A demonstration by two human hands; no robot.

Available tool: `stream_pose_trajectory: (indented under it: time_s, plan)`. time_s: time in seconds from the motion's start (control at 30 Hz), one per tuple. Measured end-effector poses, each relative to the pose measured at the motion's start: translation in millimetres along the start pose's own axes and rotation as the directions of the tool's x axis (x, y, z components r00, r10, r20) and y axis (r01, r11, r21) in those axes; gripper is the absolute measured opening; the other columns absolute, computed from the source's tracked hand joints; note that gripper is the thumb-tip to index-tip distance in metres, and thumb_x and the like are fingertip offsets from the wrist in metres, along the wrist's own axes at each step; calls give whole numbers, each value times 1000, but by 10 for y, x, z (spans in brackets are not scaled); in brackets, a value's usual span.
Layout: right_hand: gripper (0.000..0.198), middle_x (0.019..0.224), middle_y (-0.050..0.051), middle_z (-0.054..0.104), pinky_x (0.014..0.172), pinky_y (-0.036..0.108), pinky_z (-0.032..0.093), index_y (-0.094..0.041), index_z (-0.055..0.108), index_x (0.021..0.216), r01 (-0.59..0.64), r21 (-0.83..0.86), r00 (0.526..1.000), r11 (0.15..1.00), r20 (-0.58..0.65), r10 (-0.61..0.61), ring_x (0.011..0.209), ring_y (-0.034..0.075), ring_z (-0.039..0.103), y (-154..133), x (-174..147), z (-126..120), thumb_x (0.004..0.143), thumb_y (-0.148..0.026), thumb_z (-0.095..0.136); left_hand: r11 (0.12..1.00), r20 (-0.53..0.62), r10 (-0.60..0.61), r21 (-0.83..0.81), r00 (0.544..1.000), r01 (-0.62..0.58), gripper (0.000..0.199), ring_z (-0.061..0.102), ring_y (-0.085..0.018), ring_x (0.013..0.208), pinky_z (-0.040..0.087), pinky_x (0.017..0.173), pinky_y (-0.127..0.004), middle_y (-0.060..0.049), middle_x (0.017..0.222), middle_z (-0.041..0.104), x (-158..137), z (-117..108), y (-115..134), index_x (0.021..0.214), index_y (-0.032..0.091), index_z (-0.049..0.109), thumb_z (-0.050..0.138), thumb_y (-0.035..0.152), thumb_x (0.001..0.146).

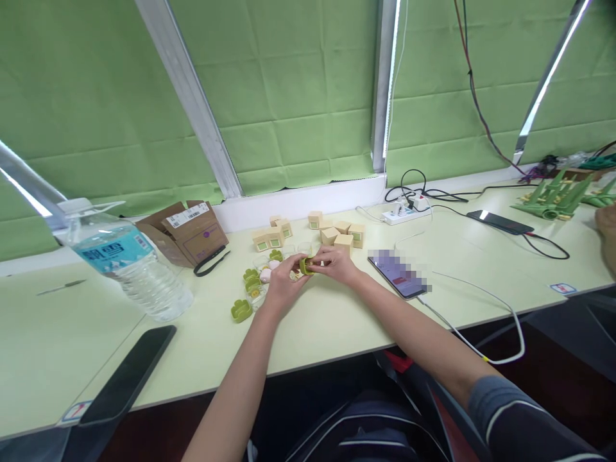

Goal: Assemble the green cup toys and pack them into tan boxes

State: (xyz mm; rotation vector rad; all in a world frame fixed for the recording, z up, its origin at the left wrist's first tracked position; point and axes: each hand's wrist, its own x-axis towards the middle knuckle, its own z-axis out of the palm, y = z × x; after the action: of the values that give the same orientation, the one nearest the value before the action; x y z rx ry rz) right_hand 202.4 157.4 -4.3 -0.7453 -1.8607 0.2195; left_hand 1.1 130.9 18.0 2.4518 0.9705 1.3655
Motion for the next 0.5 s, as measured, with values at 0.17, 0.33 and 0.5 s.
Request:
stream_pose_trajectory:
  time_s: [0.17,0.33,0.5]
  plan:
    - [28,77,4,68,57,25,44,-23,83,91,-25,-9,1000,1000,12,25,59,12,57,18,16,5,87,-49,74,1000,-14,-13,12,1000,14,38,69,-17,83,59,81,-34,-6,109,74,3,9,22,119,22,63,74,32,84]
    - [33,77,4,67,55,25,42,-23,82,90,-41,53,999,998,-7,41,57,11,52,-9,52,-26,87,-54,72,999,-45,-42,-7,998,42,39,69,-18,85,59,82,-34,-6,108,73,18,19,35,121,23,62,73,35,86]
    - [36,76,3,68,57,25,43,-21,78,90,-117,35,991,993,-69,119,57,12,52,-58,64,-79,94,-53,64,996,-77,-82,-24,994,80,40,68,-18,86,58,82,-34,-5,108,72,20,4,9,122,24,61,73,31,85]
